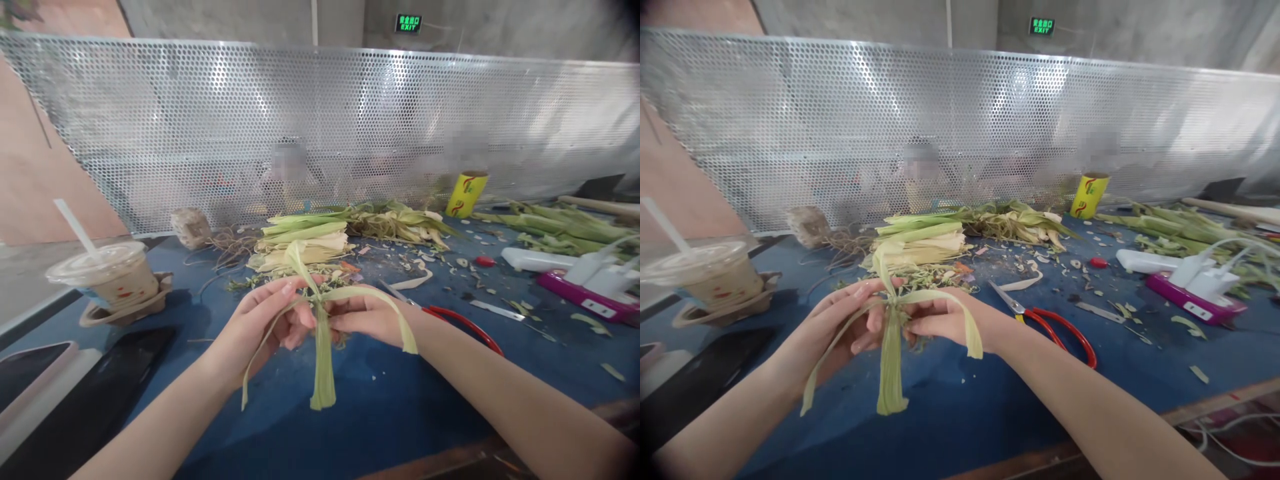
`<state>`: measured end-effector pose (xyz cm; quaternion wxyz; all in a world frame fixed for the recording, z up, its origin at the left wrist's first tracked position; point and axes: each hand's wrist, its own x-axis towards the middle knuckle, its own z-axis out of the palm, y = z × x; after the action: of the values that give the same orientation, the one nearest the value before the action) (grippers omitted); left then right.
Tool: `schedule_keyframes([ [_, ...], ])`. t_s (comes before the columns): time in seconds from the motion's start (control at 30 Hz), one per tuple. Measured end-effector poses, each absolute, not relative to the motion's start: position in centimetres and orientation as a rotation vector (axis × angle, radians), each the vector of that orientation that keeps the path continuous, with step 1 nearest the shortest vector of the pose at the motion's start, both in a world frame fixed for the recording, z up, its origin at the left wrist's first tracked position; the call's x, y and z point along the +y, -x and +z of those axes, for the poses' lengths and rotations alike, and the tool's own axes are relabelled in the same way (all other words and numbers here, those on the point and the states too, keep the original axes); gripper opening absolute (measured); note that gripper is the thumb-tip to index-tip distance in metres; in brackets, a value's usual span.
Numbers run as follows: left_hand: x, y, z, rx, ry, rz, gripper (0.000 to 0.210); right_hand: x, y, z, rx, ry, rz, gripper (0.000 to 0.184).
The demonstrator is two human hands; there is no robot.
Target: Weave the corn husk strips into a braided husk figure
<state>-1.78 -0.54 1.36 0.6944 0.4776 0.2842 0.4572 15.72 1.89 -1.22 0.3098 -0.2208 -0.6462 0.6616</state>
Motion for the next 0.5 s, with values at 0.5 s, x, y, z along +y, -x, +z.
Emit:
schedule_keyframes([
  [0.5, -1.1, 1.3, 1.2, 0.871, -1.32, 0.921, 0.031, 0.9, -15.5, -1.1, -1.82, 0.649, 1.271, 0.018],
])
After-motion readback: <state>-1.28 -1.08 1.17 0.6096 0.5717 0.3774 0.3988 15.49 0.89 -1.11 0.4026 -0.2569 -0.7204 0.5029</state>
